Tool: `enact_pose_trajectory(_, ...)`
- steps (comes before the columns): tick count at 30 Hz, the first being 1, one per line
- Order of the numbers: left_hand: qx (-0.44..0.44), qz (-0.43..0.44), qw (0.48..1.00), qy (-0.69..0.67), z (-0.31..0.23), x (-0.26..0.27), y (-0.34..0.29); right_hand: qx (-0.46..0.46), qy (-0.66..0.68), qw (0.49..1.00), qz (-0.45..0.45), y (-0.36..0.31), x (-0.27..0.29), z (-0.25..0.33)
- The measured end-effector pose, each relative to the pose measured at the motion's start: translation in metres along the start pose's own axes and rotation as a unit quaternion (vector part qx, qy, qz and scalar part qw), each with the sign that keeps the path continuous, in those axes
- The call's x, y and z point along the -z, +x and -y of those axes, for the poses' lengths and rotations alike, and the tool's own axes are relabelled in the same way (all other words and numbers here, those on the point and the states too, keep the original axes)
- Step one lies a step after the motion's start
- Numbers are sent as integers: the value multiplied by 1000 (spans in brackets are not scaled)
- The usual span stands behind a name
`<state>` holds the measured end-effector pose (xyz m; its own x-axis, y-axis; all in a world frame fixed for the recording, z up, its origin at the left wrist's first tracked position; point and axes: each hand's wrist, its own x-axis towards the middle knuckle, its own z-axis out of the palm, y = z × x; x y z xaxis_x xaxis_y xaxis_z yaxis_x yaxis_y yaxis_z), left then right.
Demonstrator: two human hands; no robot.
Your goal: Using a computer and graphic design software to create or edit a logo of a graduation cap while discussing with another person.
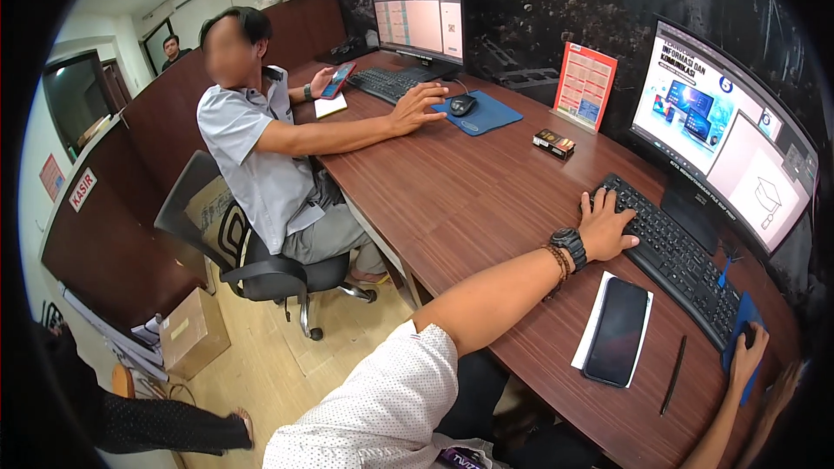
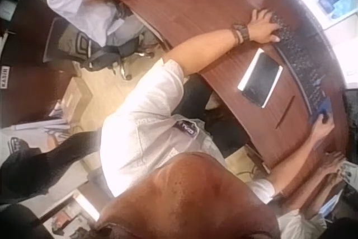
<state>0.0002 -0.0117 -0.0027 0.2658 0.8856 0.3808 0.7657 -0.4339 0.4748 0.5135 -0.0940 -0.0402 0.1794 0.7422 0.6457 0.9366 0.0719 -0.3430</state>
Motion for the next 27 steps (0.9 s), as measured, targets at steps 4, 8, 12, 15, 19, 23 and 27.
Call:
enact_pose_trajectory(4, -32, -29, 999, 28, -5, -4, 7, -4, -3, 1000, -9, -3, 13, -5)
enact_pose_trajectory(8, -45, -38, 995, 79, -8, 3, 7, 57, -19, 997, -49, -6, 19, 54)
enact_pose_trajectory(12, -47, -30, 996, 70, 20, 1, 4, -12, -1, 1000, -26, -1, 9, 78)
enact_pose_trajectory(15, -47, -3, 998, 52, 4, 1, 10, -44, -3, 998, -34, -3, 22, 72)
enact_pose_trajectory(19, -38, 16, 998, 44, -2, 0, 10, -74, 7, 997, -28, -7, 30, 76)
enact_pose_trajectory(23, -31, 26, 998, 46, 1, 0, 9, -97, 14, 995, -22, -7, 28, 78)
enact_pose_trajectory(27, -23, 31, 998, 51, -2, 2, 9, -102, 27, 994, -24, -7, 28, 78)
